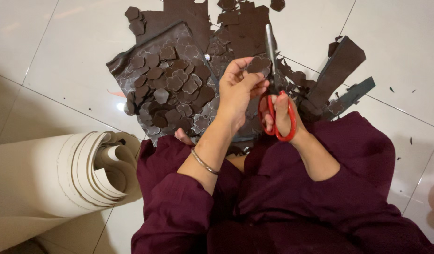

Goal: The person sits on the floor and uses red-handled scissors to cut flower-shaped pieces from a dark brown patterned fabric. The cut pieces are placed in a pile on the floor, and the person repeatedly picks up new sections of fabric to continue cutting.

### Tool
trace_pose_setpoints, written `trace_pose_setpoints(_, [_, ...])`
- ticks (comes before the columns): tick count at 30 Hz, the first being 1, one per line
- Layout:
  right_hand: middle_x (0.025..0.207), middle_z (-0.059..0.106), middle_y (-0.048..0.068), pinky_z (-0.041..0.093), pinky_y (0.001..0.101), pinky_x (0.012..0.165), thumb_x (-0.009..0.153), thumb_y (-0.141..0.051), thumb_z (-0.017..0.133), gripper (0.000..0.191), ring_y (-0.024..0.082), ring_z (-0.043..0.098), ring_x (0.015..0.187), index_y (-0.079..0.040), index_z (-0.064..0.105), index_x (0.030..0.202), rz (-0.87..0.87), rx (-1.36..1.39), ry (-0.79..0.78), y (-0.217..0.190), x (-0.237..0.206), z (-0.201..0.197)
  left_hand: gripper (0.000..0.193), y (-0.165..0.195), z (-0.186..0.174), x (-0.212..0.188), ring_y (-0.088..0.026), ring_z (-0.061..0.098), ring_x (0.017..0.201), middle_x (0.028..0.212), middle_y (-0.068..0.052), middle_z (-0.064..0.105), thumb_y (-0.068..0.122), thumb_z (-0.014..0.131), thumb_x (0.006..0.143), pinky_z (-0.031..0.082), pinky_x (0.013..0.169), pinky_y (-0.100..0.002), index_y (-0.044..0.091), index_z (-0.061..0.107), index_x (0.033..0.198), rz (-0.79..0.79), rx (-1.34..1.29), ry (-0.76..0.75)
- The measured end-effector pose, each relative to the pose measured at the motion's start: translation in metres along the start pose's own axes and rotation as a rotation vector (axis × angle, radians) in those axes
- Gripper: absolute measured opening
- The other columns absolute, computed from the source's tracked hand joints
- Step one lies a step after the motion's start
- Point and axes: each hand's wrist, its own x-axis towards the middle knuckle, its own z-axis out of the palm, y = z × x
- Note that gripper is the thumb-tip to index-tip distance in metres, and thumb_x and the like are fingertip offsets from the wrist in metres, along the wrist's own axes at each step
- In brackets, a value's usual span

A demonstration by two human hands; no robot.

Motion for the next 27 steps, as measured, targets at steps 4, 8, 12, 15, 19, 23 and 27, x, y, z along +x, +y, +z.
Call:
trace_pose_setpoints(4, [0.063,0.051,0.003,0.050,0.0306,0.055,0.078,-0.096,0.013,0.106,0.015,0.054,0.053,-0.002,0.057,0.095,0.010,0.126,0.007,0.006,0.016,-0.007,0.034,0.021,-0.026,0.013,-0.021,0.067,0.078,0.091,-0.009,0.070,-0.002,0.063,0.088,0.057,0.068,-0.033,0.009,0.069,0.120,0.032,0.462,-0.009])
trace_pose_setpoints(8, [0.065,0.050,0.004,0.055,0.0338,0.066,0.078,-0.097,0.013,0.110,0.017,0.054,0.056,0.001,0.059,0.101,0.022,0.206,0.079,0.003,0.020,-0.014,0.027,0.062,-0.078,0.031,-0.040,0.072,0.096,0.102,-0.016,0.076,0.009,0.065,0.083,0.055,0.082,-0.048,0.016,0.075,0.107,0.387,1.465,0.445])
trace_pose_setpoints(12, [0.067,0.048,0.003,0.056,0.0353,0.072,0.079,-0.097,0.013,0.109,0.017,0.054,0.058,0.001,0.057,0.102,0.015,0.219,0.093,-0.004,0.016,-0.019,0.028,0.076,-0.113,0.034,-0.043,0.057,0.115,0.125,-0.017,0.062,0.020,0.068,0.083,0.046,0.092,-0.059,0.013,0.070,0.110,-0.015,1.702,0.784])
trace_pose_setpoints(15, [0.068,0.048,0.003,0.056,0.0355,0.072,0.081,-0.096,0.013,0.108,0.016,0.052,0.058,0.000,0.056,0.103,0.012,0.231,0.105,-0.007,0.015,-0.020,0.047,0.058,-0.108,0.042,-0.042,0.048,0.121,0.132,-0.018,0.054,0.023,0.073,0.072,0.037,0.096,-0.065,0.010,0.066,0.116,0.115,1.982,0.859])
trace_pose_setpoints(19, [0.067,0.049,0.003,0.055,0.0335,0.067,0.083,-0.095,0.017,0.105,0.017,0.054,0.058,0.000,0.057,0.101,0.009,0.205,0.110,-0.007,0.018,-0.022,0.042,-0.003,-0.075,0.054,-0.035,0.048,0.129,0.134,-0.012,0.052,0.015,0.070,0.081,0.039,0.107,-0.059,0.017,0.063,0.123,0.366,2.087,0.366])
trace_pose_setpoints(23, [0.063,0.049,0.003,0.051,0.0308,0.057,0.084,-0.094,0.020,0.103,0.016,0.053,0.055,0.000,0.059,0.098,0.031,0.198,0.079,-0.006,0.022,-0.020,0.045,-0.062,-0.063,0.054,-0.034,0.049,0.127,0.128,-0.010,0.053,0.012,0.070,0.080,0.045,0.100,-0.053,0.019,0.060,0.123,0.252,2.051,-0.031])
trace_pose_setpoints(27, [0.065,0.050,0.002,0.050,0.0300,0.056,0.090,-0.088,0.024,0.095,0.015,0.053,0.056,0.000,0.060,0.099,0.051,0.198,0.046,-0.012,0.020,-0.017,0.035,-0.084,-0.074,0.062,-0.034,0.058,0.121,0.121,-0.010,0.063,0.014,0.072,0.085,0.052,0.089,-0.047,0.016,0.061,0.118,0.175,2.060,-0.005])
